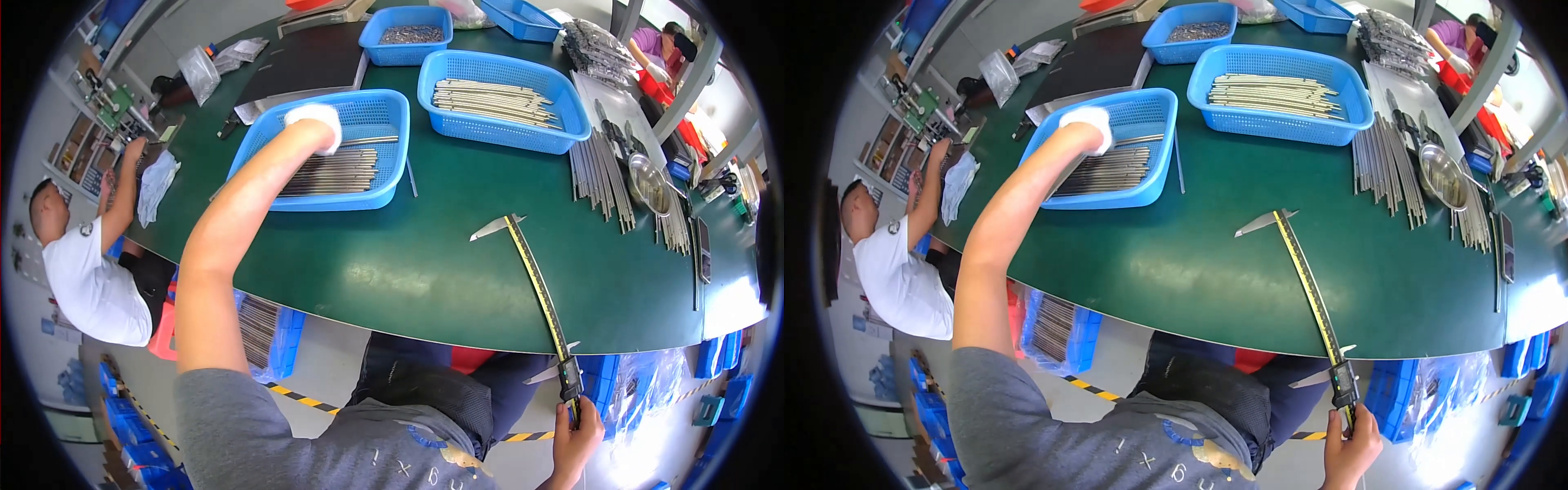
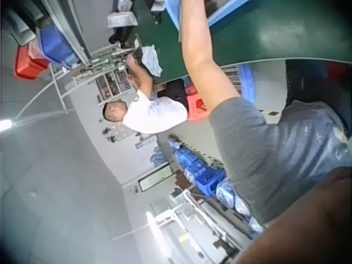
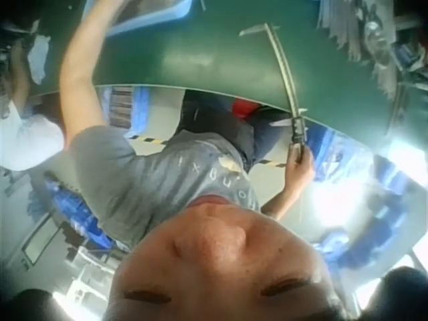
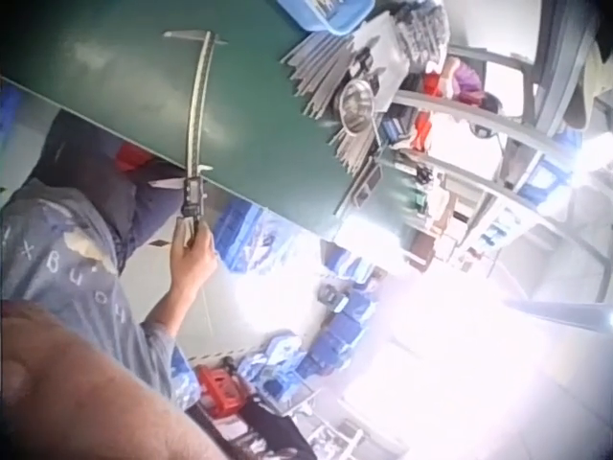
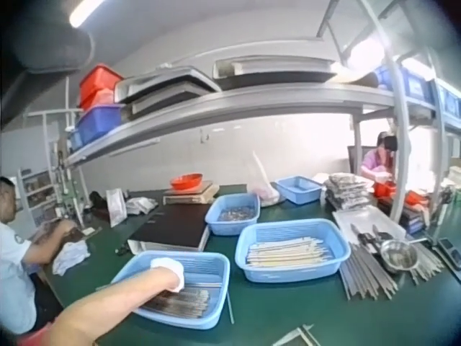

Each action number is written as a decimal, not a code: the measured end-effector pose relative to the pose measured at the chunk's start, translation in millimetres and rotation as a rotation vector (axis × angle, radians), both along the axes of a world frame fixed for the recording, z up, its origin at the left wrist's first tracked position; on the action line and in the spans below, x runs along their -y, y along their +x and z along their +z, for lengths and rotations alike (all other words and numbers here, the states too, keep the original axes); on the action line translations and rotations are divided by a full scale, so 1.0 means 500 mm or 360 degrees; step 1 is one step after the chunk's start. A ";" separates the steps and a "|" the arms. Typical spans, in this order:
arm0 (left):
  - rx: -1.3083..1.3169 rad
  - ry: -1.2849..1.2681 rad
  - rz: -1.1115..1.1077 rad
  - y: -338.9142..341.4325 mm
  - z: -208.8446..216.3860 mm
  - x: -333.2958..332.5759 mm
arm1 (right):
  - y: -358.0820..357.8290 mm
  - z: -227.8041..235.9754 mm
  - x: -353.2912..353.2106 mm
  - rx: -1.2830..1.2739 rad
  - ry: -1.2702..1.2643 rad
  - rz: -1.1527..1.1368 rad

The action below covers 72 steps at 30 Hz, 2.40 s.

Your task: The recorder uses a digital caliper to measure the length of several metal rods at a factory workbench.

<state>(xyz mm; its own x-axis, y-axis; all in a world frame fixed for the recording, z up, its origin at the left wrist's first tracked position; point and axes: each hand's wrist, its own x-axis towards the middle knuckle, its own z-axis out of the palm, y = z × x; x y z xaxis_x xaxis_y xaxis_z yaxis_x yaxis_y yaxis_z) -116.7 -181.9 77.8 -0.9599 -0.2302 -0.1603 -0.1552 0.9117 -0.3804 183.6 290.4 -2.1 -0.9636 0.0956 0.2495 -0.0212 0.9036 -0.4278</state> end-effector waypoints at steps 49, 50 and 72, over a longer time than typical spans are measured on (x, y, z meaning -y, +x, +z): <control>-0.0337 0.1867 -0.2299 0.264 -0.170 -0.415 | 0.002 0.042 0.046 0.0227 -0.0182 -0.0222; -0.0345 0.1850 -0.2296 0.263 -0.168 -0.413 | 0.002 0.039 0.047 0.0206 -0.0194 -0.0178; -0.0222 0.1812 -0.2204 0.263 -0.153 -0.402 | 0.008 0.028 0.037 0.0186 -0.0097 -0.0144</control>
